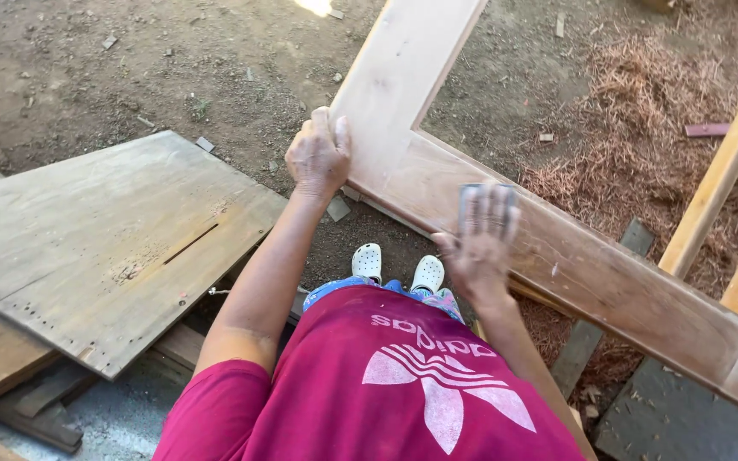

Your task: Sanding the surface of a large wooden frame with a piece of sandpaper.

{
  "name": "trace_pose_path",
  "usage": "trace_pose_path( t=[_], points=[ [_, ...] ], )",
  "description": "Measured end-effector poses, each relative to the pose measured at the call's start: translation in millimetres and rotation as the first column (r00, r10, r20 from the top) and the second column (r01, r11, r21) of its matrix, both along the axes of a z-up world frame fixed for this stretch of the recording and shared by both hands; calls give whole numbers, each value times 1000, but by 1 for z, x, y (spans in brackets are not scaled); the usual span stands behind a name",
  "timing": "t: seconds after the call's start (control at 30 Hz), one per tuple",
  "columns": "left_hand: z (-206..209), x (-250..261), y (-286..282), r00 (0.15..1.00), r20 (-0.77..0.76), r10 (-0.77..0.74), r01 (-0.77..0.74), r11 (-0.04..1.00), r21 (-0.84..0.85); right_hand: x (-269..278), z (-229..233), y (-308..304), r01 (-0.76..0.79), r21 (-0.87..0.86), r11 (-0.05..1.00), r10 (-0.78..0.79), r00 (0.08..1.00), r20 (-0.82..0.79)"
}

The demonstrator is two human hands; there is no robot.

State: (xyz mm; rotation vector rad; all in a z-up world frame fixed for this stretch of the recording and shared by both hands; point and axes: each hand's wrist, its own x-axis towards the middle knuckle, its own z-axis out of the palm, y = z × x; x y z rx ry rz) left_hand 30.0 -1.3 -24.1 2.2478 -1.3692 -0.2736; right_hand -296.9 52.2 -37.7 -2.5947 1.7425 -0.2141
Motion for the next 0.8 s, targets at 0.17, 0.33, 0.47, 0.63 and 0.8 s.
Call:
trace_pose_path(
  t=[0.17,0.33,0.47,0.63,0.8],
  points=[
    [15,-3,3,999,-30,-15,16,999,41,82,47,3,-371,51,927,354,913,203],
    [23,-30,23,937,297,-184,261,934,-244,73,72,-16,-361,214,908,251,876,413],
    [41,-92,62,618,545,-567,685,729,-18,54,76,-22,-418,249,874,154,722,674],
    [25,-112,74,765,169,-621,644,736,-210,25,63,-29,-434,231,871,63,565,823],
    [39,-112,80,749,257,-611,655,742,-145,-43,86,-38,-262,41,964,182,766,617]
  ],
)
